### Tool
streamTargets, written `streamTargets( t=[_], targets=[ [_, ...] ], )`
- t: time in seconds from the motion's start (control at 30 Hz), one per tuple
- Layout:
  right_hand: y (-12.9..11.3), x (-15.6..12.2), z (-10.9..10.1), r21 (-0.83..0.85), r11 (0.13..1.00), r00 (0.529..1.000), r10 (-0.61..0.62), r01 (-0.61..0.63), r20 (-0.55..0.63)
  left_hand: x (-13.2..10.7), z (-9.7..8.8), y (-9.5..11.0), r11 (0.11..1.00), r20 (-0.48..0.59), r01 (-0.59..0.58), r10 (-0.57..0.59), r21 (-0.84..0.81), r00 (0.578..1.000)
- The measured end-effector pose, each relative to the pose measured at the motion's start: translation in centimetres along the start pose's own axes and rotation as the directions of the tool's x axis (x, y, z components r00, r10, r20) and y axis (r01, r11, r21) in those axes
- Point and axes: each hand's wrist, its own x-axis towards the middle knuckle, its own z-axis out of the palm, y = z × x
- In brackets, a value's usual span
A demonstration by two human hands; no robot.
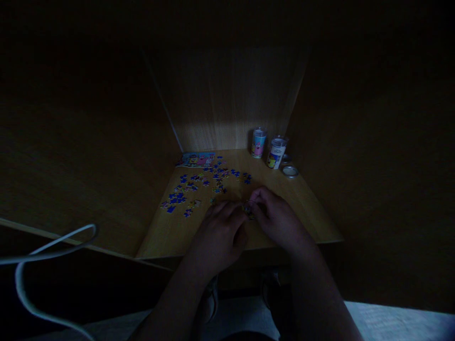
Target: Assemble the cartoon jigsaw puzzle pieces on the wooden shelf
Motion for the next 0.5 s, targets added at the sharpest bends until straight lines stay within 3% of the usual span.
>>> streamTargets(
  t=[0.5],
  targets=[
    [-0.69,0.03,-0.17,0.042,0.998,0.995,0.041,-0.037,-0.087,-0.11,0.24,-0.27,1.0,-0.01,-0.009,0.008,-0.008,1.0]
  ],
)
